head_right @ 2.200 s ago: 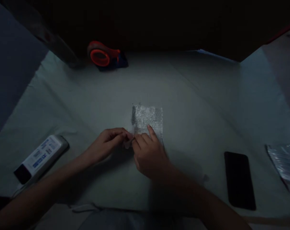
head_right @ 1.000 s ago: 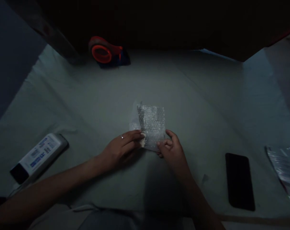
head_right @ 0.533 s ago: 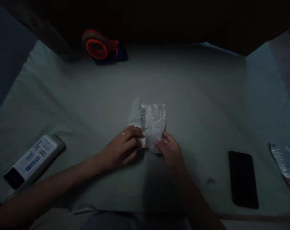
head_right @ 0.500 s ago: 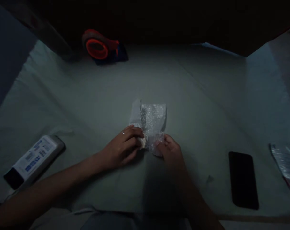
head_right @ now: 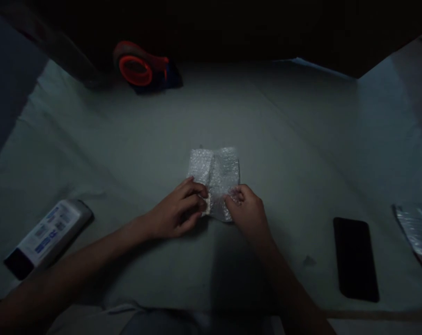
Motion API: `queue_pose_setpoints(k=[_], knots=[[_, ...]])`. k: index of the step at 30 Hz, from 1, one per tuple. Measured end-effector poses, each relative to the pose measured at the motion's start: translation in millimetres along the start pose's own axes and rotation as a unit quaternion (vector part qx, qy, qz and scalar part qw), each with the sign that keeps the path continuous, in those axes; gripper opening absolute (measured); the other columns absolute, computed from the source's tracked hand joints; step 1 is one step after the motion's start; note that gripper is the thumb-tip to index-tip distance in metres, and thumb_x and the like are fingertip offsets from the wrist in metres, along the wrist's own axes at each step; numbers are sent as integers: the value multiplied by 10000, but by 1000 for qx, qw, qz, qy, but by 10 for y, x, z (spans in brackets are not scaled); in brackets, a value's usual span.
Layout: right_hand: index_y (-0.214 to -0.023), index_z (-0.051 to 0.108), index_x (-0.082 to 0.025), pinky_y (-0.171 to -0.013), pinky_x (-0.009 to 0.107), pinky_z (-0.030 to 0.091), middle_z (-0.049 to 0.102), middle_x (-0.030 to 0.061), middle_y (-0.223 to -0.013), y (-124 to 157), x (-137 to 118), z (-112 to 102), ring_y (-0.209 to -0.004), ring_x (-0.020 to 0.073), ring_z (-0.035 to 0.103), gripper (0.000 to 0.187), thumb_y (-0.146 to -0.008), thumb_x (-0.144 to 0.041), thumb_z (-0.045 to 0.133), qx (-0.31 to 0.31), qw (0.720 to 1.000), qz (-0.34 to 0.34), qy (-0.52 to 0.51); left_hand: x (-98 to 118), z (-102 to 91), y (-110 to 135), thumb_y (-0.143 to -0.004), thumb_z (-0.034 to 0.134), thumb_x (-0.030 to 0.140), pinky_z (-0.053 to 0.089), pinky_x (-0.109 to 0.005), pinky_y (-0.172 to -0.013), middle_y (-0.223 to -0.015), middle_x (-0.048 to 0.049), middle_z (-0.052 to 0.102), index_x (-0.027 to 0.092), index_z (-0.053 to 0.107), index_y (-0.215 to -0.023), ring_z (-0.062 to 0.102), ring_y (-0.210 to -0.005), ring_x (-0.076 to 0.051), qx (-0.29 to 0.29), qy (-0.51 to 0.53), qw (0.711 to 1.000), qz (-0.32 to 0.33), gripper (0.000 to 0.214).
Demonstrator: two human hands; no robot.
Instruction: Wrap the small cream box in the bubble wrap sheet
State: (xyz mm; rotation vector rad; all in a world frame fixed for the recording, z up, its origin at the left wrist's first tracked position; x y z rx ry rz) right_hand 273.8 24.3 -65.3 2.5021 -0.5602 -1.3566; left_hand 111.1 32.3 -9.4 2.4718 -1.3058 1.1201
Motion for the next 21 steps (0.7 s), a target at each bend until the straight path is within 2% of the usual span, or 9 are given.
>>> queue_pose_setpoints(k=[3,7,10,17,21], knots=[[-851,543,-192,-559,262,440,623,9,-720,37,13,41,-627,155,574,315,-671,-415,673,-34,996,34,-76,-17,16,10,-809,477,159,300,-477,-1096,-1060,-103,570,174,534,-904,530,-1079,-205,-3,7,1000,-3,111],[-803,525,-197,-498,231,418,618,-20,-641,140,-16,127,-533,119,552,338,-591,-374,719,-92,971,97,-197,-8,31,30,-824,475,162,309,-468,-1091,-1086,-112,567,163,539,-1010,526,-1097,-207,2,2,1000,14,196],[-801,528,-197,-506,228,429,631,-19,-654,190,-97,181,-525,105,555,339,-577,-365,721,-93,957,111,-253,1,44,38,-835,469,162,297,-481,-1093,-1112,-115,568,159,526,-1100,517,-1124,-213,4,-8,1000,23,271],[-819,550,-174,-437,201,359,551,-57,-575,226,-336,316,-452,61,472,317,-602,-342,709,-95,956,73,-267,-21,58,52,-825,484,153,307,-473,-1107,-1141,-125,576,149,516,-1083,503,-1175,-226,13,11,1000,19,259],[-854,568,-160,-431,209,367,523,-72,-548,239,-396,335,-429,58,456,309,-623,-327,688,-102,959,68,-255,-99,60,75,-827,514,193,311,-471,-1116,-1118,-102,603,181,476,-1098,542,-1142,-207,32,78,996,-4,274]])
Point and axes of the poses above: each hand's wrist, its own y-axis away from the middle knuckle, its own z-axis out of the palm, x = y × z, the point moved 8 cm from there along -y, towards the middle knuckle
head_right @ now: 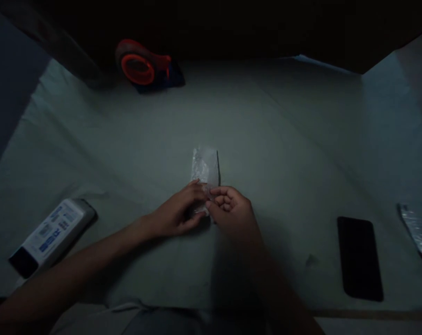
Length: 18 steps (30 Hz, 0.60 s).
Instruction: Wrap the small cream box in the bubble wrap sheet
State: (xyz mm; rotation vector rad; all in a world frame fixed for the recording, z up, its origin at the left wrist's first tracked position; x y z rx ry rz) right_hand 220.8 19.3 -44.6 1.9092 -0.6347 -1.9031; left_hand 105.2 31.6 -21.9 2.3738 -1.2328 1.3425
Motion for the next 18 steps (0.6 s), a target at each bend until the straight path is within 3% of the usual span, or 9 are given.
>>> queue_pose_setpoints(k=[3,7,11,14,18], knots=[[-867,572,-156,-426,214,382,533,-67,-553,3,-3,12,-426,62,465,310,-626,-320,677,-5,1000,3,5,-26,-23,8,-825,540,210,333,-466,-1108,-1080,-91,623,188,496,-1032,569,-1118,-200,18,13,1000,2,213],[-877,584,-153,-420,214,401,545,-60,-566,3,5,5,-428,65,477,316,-627,-323,678,-8,1000,6,6,77,-76,24,-845,548,196,359,-463,-1082,-1081,-96,624,168,576,-955,496,-1232,-236,42,-77,994,65,117],[-888,605,-143,-429,214,416,553,-47,-581,10,-18,14,-440,68,489,312,-643,-321,680,-8,1000,4,14,140,-162,42,-843,565,223,464,-434,-955,-1041,-100,607,176,633,-937,535,-1121,-240,80,-129,986,68,125],[-905,627,-144,-436,219,418,559,-37,-587,12,-45,50,-448,76,493,292,-671,-314,664,-9,999,-7,40,151,-163,36,-858,508,187,494,-411,-899,-973,-93,614,176,645,-952,563,-1006,-214,69,-129,988,56,166],[-933,670,-159,-475,225,433,578,-18,-611,30,-91,59,-506,98,526,265,-714,-305,641,9,994,-61,93,177,-158,57,-859,468,141,513,-382,-904,-954,-92,638,158,618,-970,580,-1020,-199,55,-82,992,83,187]])
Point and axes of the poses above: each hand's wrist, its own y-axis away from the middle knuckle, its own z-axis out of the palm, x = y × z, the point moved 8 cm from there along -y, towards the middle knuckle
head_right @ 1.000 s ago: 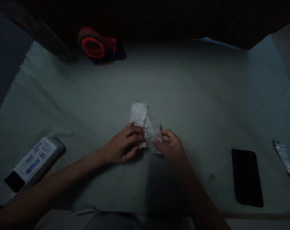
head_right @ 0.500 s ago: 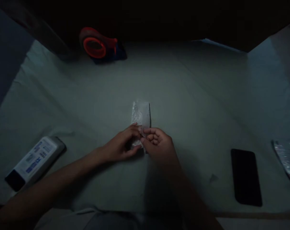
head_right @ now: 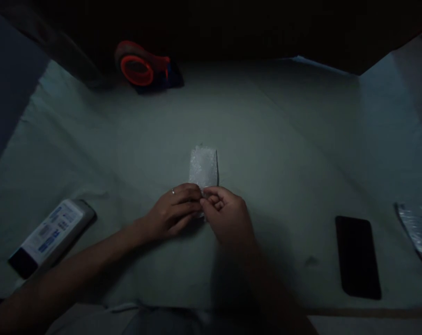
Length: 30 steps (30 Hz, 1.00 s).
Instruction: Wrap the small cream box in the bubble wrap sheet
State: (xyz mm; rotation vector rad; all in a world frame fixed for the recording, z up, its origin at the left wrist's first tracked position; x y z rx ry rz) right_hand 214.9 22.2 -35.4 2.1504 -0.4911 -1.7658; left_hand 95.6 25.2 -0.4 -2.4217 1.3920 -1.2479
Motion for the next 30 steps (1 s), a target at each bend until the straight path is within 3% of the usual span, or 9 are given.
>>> queue_pose_setpoints(k=[6,10,14,17,19,22,27,30], knots=[[-1062,659,-211,-693,296,511,686,46,-829,118,-90,11,-760,173,643,290,-880,-311,457,21,984,-126,128,-39,-11,118,-845,420,57,504,-392,-962,-1071,-127,646,133,546,-1089,524,-1204,-219,-13,52,999,-3,285],[-1101,620,-169,-804,315,498,674,84,-967,214,-214,133,-904,189,636,318,-900,-192,375,21,933,-246,263,-57,-63,116,-823,420,38,506,-380,-949,-1012,-115,646,131,557,-1013,559,-1154,-209,20,114,992,-41,252],[-1118,603,-137,-701,291,504,668,94,-899,247,-259,256,-811,190,649,333,-889,-140,361,18,869,-284,404,-271,-220,65,-855,473,169,509,-357,-816,-858,-68,614,150,576,-858,592,-899,-182,116,51,974,-190,104],[-1131,594,-109,-580,272,485,671,107,-883,274,-290,299,-733,190,655,344,-871,-124,370,29,836,-294,462,-476,-155,6,-883,506,327,479,-331,-745,-784,-33,607,163,604,-814,568,-784,-165,69,19,948,-310,203],[-1140,584,-106,-536,263,470,678,107,-899,308,-304,307,-704,183,657,357,-853,-105,372,39,822,-303,480,-564,-80,-46,-860,546,402,462,-304,-705,-773,-21,616,165,622,-793,566,-756,-157,36,42,934,-353,257],[-1150,564,-123,-550,263,479,691,96,-943,395,-310,290,-723,177,661,368,-840,-86,369,45,813,-324,481,-620,-32,-112,-804,613,375,438,-266,-659,-771,-9,624,162,622,-752,563,-721,-138,44,87,917,-386,219],[-1090,586,-133,-722,313,503,692,79,-1003,554,-331,214,-858,190,628,285,-860,-109,419,25,807,-388,444,-654,73,-72,-789,546,232,391,-217,-585,-645,24,563,156,568,-675,510,-605,-94,46,162,874,-456,139],[-1046,607,-134,-821,366,491,690,74,-989,549,-313,214,-951,217,588,239,-850,-119,471,-10,797,-432,422,-681,98,-25,-763,541,215,371,-212,-567,-628,31,548,159,542,-659,489,-588,-88,49,160,864,-474,119]])
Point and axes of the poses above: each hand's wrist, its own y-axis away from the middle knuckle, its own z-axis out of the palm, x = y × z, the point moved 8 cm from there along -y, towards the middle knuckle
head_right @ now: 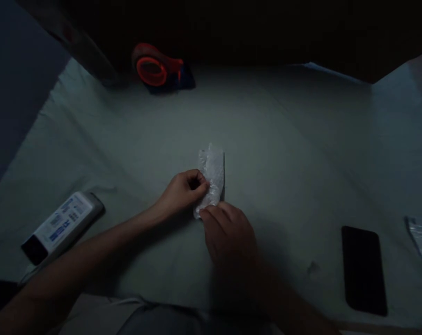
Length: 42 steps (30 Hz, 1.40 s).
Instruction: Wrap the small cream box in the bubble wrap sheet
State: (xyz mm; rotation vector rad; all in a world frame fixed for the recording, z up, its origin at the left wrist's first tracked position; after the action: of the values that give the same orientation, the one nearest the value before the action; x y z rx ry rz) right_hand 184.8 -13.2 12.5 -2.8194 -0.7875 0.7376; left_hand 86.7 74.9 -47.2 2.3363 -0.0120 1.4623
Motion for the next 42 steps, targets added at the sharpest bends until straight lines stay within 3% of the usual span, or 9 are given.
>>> queue_pose_setpoints(k=[5,9,15,20,27,30,36,42], knots=[[-1026,605,-114,-916,411,477,663,114,-1005,-12,40,92,-1097,249,541,210,-853,-109,487,24,997,-70,-3,-72,3,-38,-721,558,183,386,-205,-567,-645,39,541,170,510,-700,491,-584,-81,26,23,999,-1,54],[-1005,612,-106,-882,403,506,647,145,-1059,-4,65,145,-1076,253,559,198,-855,-90,484,24,996,-79,20,11,19,-34,-751,518,126,423,-202,-636,-740,29,578,173,541,-838,529,-657,-81,22,44,997,64,102],[-1093,563,-100,-940,419,498,641,152,-1127,26,123,148,-1119,243,551,276,-846,-60,448,15,996,-83,-21,92,12,21,-815,488,124,463,-274,-791,-855,-44,676,142,662,-830,611,-841,-152,-10,-55,987,151,175],[-1000,582,-129,-859,412,543,623,189,-1143,36,201,82,-1090,246,579,190,-853,-105,465,51,996,-67,-28,129,-24,77,-922,446,253,461,-321,-861,-905,-70,632,146,689,-926,569,-905,-165,-34,-107,962,248,266],[-968,610,-125,-965,444,495,641,168,-1166,7,165,121,-1211,266,510,194,-834,-72,480,21,996,-89,-5,192,-116,160,-927,420,392,418,-444,-920,-1151,-151,503,170,677,-1100,439,-1084,-271,26,-283,887,365,381],[-959,602,-115,-962,440,501,637,181,-1156,-1,143,113,-1228,269,497,197,-830,-60,466,26,995,-100,0,170,-76,148,-941,369,425,363,-468,-1000,-1244,-152,511,150,633,-1168,414,-1173,-291,-5,-303,868,393,444],[-927,594,-104,-937,444,517,642,188,-1112,-26,134,106,-1208,292,511,173,-810,-49,480,23,992,-123,12,40,37,64,-960,319,434,164,-489,-1138,-1385,-76,496,180,501,-1306,265,-1394,-258,-98,-337,859,373,467],[-921,589,-102,-929,465,511,638,199,-1096,-88,149,77,-1146,285,547,186,-785,-44,476,8,992,-122,-6,-2,6,8,-946,313,491,112,-494,-1150,-1464,-94,386,179,480,-1322,190,-1422,-261,-90,-355,871,327,517]])
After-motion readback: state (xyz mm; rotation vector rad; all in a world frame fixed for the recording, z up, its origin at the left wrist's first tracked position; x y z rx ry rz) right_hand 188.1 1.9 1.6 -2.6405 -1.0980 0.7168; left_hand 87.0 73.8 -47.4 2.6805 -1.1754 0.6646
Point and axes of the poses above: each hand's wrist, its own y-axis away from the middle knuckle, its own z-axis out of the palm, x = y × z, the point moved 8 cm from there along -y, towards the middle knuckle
